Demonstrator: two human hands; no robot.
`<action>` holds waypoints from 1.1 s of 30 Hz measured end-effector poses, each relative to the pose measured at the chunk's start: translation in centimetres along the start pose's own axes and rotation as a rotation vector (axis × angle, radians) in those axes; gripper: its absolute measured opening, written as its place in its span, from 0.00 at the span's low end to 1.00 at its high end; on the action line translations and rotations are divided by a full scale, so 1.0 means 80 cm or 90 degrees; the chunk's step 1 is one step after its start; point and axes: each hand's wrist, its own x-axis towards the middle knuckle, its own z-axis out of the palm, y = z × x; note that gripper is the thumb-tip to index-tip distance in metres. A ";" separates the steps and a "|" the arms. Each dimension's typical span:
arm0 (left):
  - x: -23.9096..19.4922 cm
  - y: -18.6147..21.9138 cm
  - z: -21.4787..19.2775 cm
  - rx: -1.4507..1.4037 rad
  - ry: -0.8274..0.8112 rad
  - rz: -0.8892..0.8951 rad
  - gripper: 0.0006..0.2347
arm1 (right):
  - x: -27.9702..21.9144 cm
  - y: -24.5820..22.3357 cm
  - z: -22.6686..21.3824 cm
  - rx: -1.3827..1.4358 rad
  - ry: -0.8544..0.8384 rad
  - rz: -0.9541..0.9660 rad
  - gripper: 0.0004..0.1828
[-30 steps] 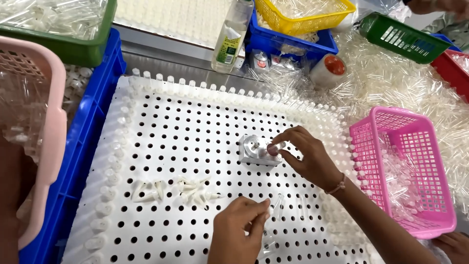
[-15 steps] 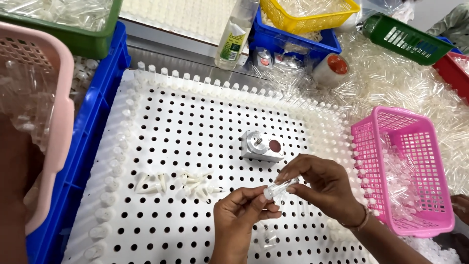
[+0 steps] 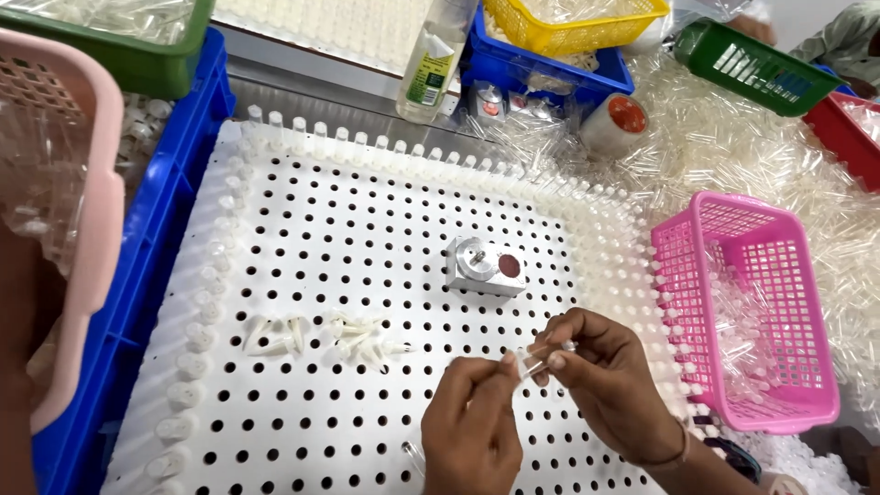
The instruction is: Assembling small white caps onto clear plastic tubes at a manufacturing workbench.
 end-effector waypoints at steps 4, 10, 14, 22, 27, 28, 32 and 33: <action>0.044 -0.012 -0.013 0.279 -0.135 0.284 0.14 | 0.039 -0.032 -0.024 -0.305 0.088 0.005 0.03; 0.104 -0.046 -0.041 0.853 -0.310 0.167 0.13 | 0.148 -0.034 -0.111 -0.805 0.171 -0.301 0.09; 0.115 -0.038 -0.051 0.934 -0.457 0.007 0.10 | 0.193 -0.004 -0.149 -0.863 0.147 -0.268 0.10; 0.114 -0.046 -0.050 0.897 -0.458 0.031 0.13 | 0.204 -0.016 -0.146 -0.929 0.127 -0.254 0.11; 0.105 -0.019 -0.051 0.807 -0.460 0.056 0.15 | 0.213 -0.018 -0.139 -1.003 0.084 -0.305 0.14; 0.103 -0.014 -0.053 0.772 -0.474 0.058 0.17 | 0.219 -0.018 -0.143 -1.046 0.110 -0.328 0.14; 0.076 -0.027 -0.058 0.662 -0.470 0.078 0.17 | 0.251 -0.021 -0.170 -1.180 0.242 -0.326 0.19; 0.073 -0.027 -0.058 0.660 -0.470 0.081 0.17 | 0.258 -0.020 -0.186 -1.182 0.245 -0.327 0.19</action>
